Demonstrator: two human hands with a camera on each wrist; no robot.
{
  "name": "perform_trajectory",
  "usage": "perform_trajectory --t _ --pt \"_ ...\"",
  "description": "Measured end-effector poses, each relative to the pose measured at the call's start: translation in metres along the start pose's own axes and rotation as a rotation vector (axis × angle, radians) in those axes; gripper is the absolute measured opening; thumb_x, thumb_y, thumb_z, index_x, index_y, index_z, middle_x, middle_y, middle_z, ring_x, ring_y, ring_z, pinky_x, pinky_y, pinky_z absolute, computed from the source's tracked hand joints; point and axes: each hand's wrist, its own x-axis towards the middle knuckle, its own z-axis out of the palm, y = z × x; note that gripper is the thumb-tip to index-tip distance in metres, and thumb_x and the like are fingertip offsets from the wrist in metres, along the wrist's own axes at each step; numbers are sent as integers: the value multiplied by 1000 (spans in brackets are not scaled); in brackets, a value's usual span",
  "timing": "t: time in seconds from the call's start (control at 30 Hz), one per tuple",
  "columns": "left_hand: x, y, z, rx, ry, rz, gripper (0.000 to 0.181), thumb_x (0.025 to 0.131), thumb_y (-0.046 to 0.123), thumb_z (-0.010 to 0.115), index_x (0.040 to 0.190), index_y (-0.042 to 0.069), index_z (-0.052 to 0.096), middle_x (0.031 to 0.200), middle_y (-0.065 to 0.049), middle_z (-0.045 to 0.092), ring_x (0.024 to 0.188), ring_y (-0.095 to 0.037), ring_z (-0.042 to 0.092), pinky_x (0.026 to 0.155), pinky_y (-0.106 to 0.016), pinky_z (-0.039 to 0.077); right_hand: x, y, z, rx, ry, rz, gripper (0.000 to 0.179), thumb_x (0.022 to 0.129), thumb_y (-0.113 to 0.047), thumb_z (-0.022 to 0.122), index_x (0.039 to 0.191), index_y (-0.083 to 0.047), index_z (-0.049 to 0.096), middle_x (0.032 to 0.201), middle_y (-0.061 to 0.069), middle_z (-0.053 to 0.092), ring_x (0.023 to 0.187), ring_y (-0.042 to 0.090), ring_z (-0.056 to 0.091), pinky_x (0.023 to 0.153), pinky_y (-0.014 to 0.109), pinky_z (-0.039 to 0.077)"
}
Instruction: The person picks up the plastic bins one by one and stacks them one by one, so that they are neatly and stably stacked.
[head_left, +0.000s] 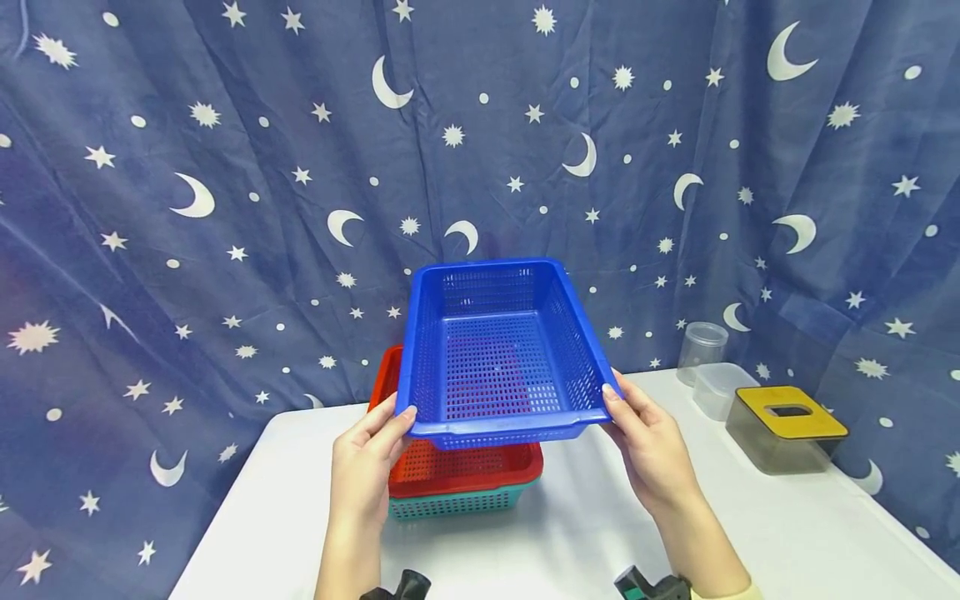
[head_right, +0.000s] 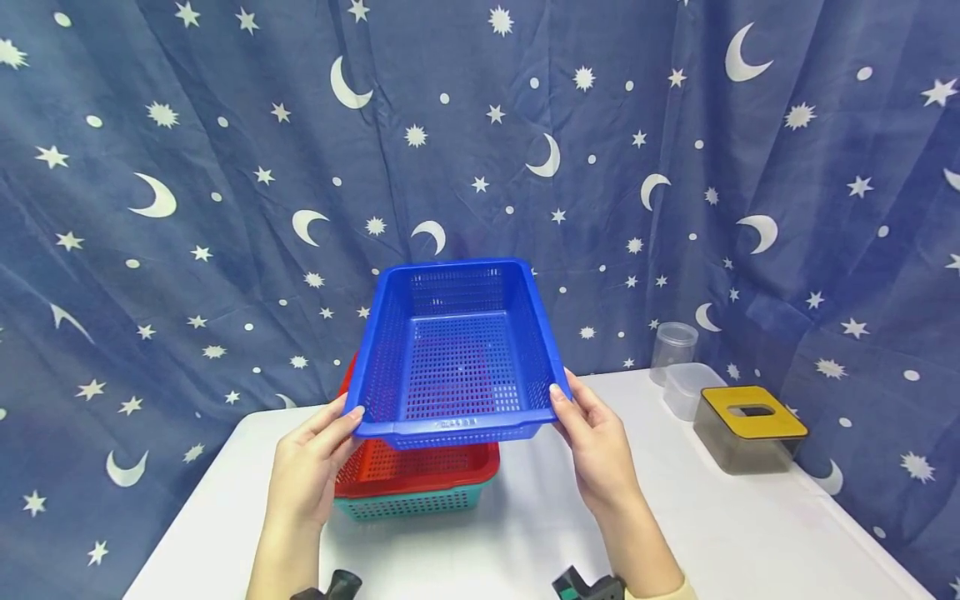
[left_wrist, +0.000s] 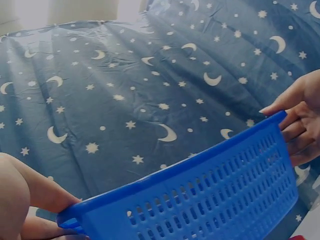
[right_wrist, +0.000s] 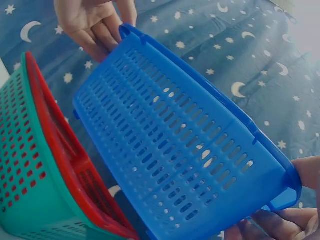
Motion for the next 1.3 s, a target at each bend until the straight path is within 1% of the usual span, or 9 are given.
perform_trajectory --t 0.13,0.37,0.57,0.7,0.83,0.97,1.1,1.2,1.3 --pt "1 2 -5 -4 -17 2 41 96 6 71 133 -10 62 135 -25 61 114 -27 68 95 -27 54 -3 2 3 49 -26 -2 54 107 -12 55 151 12 37 138 16 60 120 22 63 104 28 48" --pt "2 5 -12 -21 -23 3 42 96 4 70 134 -13 59 134 -27 61 111 -27 70 95 -28 54 -3 3 6 130 -95 -23 53 107 -6 49 152 15 30 145 18 55 126 26 60 107 29 45" --pt "4 7 -17 -16 -16 0 42 96 0 69 134 -14 59 133 -29 61 110 -26 70 94 -29 55 -3 7 12 104 -98 -24 54 107 -7 53 152 13 32 148 24 50 129 28 58 107 31 45" --pt "4 8 -21 20 -7 1 42 95 0 68 134 -15 58 134 -30 60 109 -23 70 93 -27 55 -3 11 14 91 -108 -12 56 107 -9 53 154 12 31 154 28 41 134 30 53 108 32 45" --pt "3 9 -24 57 -6 6 42 96 0 68 133 -16 57 133 -31 60 106 -22 71 91 -26 55 -3 15 15 92 -126 -10 58 107 -9 53 155 12 29 158 29 35 137 31 50 109 32 43" --pt "2 9 -26 88 -16 7 42 97 0 66 134 -17 56 132 -32 60 106 -22 71 91 -26 55 -3 20 17 94 -133 -11 57 107 -9 53 154 12 29 157 30 35 136 30 52 108 32 44" --pt "3 10 -30 117 0 3 42 99 1 64 135 -17 55 133 -32 59 106 -22 71 91 -23 55 -4 24 21 94 -155 -19 56 107 -10 55 154 11 32 156 32 36 133 25 55 109 33 43" --pt "4 11 -34 137 18 -2 42 100 2 63 136 -17 54 134 -32 59 106 -21 71 90 -21 54 -5 26 25 90 -171 -19 56 107 -10 55 154 10 33 156 31 36 134 27 54 110 35 42" --pt "4 12 -36 160 24 -8 42 101 4 63 136 -17 54 135 -32 58 105 -19 71 90 -19 54 -5 29 27 89 -170 -11 57 106 -10 56 154 10 32 156 29 38 137 32 51 109 34 43"
